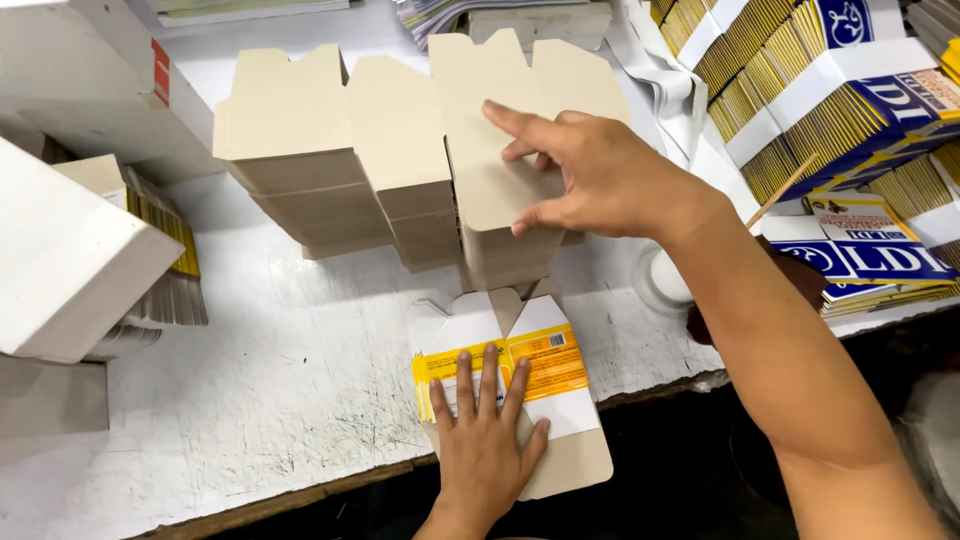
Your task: The person sorts through stacks of cardboard in a box and then applies glue to the sheets with a brush to assemble them. They press the edges together and stack the finished boxes on the table.
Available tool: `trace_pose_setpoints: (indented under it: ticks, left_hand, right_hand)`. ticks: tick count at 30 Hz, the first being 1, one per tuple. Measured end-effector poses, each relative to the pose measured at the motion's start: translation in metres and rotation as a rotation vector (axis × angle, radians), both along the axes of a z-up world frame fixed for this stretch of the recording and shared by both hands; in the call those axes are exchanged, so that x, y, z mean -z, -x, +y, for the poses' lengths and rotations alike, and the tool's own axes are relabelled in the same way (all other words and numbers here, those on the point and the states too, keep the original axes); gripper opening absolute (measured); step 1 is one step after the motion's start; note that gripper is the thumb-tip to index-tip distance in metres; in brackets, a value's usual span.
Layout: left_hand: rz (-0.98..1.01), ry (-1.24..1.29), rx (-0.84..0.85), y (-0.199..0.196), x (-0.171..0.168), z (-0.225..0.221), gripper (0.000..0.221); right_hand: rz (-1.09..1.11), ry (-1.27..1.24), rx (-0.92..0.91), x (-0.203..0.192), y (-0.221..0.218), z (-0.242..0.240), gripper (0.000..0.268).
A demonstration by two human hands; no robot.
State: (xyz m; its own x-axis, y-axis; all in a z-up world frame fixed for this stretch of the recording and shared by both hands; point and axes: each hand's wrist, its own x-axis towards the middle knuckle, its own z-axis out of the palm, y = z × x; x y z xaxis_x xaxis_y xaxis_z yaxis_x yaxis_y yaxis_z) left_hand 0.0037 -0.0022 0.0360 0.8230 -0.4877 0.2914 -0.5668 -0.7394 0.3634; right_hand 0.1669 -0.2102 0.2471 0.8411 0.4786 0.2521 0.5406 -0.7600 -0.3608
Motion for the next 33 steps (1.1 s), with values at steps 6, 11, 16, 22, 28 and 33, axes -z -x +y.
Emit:
trace_pose_setpoints:
  ticks: [6,11,16,22,28,33]
  left_hand:
    - [-0.026,-0.01,-0.032,-0.001,-0.001,-0.003,0.074]
    - [0.303,-0.112,-0.033,-0.002,-0.022,0.003,0.073]
    - [0.211,0.141,0.1,0.006,0.029,0.011,0.068]
    - [0.008,0.243,0.076,0.004,0.027,0.013,0.074]
    - [0.539,0.35,0.179,-0.015,-0.034,0.052,0.035]
    - [0.877,0.318,-0.151,-0.018,-0.017,0.065,0.04]
  right_hand:
    - [-0.409,-0.002,-0.022,0.006,0.041,0.005,0.066]
    - [-0.33,-0.036,-0.111,0.001,0.173,0.006,0.054]
    - [0.903,0.324,-0.13,0.073,0.211,0.0,0.071]
    - [0.143,0.055,0.194,0.179,0.195,0.02,0.071]
    - [0.05,0.096,0.301,0.19,0.182,0.027,0.064]
    - [0.055,0.07,0.304,0.182,0.183,0.033,0.07]
